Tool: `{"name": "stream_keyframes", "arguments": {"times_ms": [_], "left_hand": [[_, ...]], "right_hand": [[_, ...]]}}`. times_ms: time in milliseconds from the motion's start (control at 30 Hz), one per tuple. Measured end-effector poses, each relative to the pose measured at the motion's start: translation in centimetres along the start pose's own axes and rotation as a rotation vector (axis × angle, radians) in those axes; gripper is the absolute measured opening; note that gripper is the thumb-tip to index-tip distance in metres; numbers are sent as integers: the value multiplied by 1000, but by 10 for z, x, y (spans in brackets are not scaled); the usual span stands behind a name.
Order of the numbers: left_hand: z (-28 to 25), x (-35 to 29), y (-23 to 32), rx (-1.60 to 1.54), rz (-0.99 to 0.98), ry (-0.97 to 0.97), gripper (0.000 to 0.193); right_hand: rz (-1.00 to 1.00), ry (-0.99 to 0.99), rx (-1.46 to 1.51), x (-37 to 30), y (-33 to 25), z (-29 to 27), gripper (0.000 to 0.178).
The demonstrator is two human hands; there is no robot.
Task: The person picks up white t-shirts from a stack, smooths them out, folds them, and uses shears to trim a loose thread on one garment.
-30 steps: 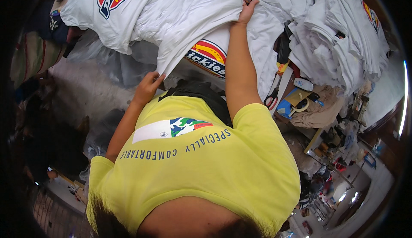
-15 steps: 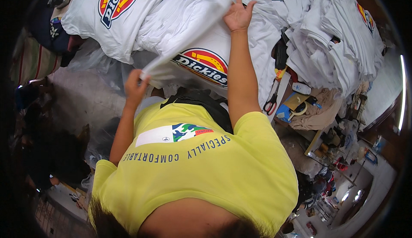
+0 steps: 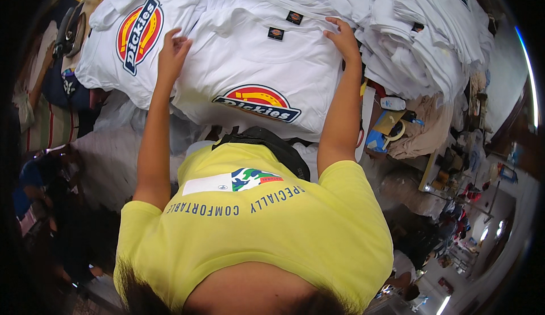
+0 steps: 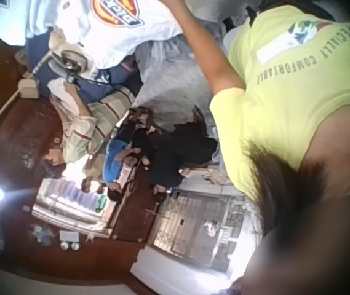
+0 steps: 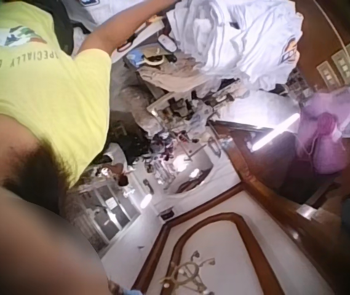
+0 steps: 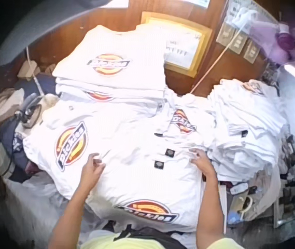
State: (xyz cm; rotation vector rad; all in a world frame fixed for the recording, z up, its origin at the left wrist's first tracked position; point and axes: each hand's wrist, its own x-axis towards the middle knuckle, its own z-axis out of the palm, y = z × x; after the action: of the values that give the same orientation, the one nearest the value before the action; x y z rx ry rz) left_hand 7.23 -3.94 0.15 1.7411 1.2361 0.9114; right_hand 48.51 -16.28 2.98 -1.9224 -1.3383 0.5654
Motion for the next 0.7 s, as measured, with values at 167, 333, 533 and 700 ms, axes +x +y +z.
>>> {"name": "stream_keyframes", "arguments": {"times_ms": [167,333,533,700], "left_hand": [[48,76,13,-223,-314,-296,57],[57,133,-6,-1007,-414,-337,63],[74,142,-23,-799,-354,-247,64],[68,142,-30,-860,-339,-278,57]], "right_hand": [[57,35,-121,-6,38,-2,41],[226,155,-61,9,51,9,29],[224,213,-161,22,72,12,30],[128,409,-193,8,65,19,26]]}}
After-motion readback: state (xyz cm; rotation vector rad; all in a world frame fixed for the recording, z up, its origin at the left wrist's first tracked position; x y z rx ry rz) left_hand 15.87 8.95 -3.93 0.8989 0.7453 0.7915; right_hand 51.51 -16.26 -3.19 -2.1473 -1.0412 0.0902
